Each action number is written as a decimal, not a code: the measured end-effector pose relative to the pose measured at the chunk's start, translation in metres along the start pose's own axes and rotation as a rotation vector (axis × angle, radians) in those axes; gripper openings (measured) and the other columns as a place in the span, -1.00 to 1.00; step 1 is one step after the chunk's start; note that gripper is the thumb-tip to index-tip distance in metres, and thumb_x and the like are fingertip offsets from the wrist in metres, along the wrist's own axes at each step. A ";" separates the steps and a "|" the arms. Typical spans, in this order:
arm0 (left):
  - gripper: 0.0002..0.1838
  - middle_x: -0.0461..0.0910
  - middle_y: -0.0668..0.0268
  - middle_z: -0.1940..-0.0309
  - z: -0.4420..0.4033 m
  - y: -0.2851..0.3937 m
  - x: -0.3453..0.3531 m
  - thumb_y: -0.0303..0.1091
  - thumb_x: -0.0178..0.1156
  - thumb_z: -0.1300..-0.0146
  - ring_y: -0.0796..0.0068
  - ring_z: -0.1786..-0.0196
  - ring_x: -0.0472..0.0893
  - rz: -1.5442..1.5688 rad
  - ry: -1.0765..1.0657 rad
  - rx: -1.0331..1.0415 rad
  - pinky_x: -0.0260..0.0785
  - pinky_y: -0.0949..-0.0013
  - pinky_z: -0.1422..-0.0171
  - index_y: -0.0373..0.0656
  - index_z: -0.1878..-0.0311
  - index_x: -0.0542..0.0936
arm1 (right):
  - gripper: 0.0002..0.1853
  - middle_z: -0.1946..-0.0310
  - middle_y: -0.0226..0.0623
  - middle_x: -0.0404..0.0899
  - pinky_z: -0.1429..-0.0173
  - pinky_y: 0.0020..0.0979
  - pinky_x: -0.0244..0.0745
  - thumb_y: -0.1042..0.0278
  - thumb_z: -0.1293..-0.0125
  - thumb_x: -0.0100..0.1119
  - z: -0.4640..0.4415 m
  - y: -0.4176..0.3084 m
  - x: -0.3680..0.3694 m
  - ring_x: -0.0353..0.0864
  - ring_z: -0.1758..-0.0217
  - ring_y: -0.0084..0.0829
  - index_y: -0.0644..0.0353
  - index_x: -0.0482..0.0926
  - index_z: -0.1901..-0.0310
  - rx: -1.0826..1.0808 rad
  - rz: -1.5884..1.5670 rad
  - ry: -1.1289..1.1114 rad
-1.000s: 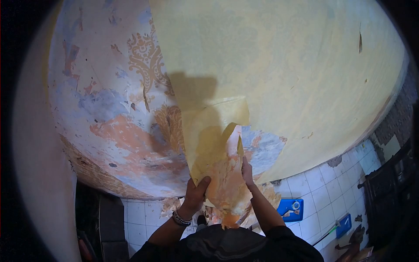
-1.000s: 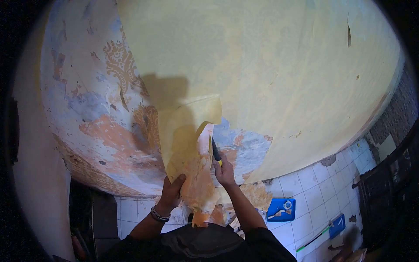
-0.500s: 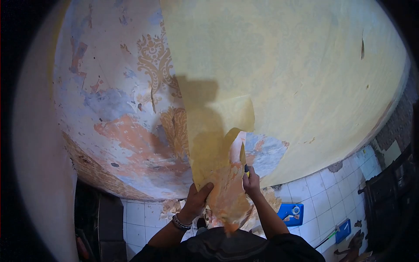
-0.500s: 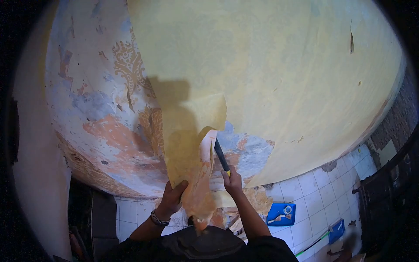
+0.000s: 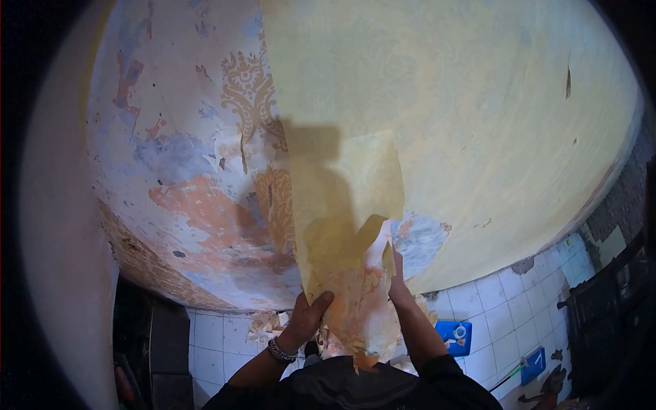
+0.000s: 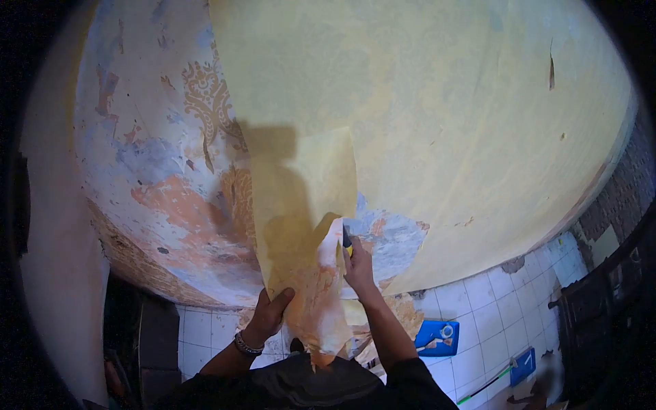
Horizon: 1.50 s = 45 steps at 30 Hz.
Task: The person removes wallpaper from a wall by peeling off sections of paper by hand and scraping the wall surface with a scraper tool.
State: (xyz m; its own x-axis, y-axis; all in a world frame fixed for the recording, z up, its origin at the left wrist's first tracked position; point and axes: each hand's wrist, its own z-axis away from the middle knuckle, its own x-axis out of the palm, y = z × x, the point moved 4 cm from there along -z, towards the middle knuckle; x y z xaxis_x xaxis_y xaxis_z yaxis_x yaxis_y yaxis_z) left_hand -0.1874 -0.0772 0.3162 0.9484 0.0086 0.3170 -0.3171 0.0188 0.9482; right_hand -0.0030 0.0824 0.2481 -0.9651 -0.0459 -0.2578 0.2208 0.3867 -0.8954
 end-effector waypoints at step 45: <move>-0.38 0.58 0.26 -0.04 -0.013 -0.021 -0.034 -0.05 0.27 -0.30 0.47 -0.05 0.59 -0.003 -0.243 0.100 0.48 0.39 -0.09 -0.25 -0.28 0.39 | -0.65 0.21 -0.01 0.60 0.10 -0.19 0.53 0.38 -0.34 0.09 0.037 -0.015 -0.015 0.64 0.20 -0.12 0.24 0.43 -0.13 -0.122 0.195 -0.008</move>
State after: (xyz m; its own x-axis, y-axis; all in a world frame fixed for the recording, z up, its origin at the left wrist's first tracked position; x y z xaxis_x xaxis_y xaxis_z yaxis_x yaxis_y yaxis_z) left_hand -0.2132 -0.0646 0.2853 0.9258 -0.2325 0.2981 -0.3238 -0.0807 0.9427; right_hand 0.0135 0.0427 0.2522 -0.9045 0.0339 -0.4252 0.3842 0.4978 -0.7775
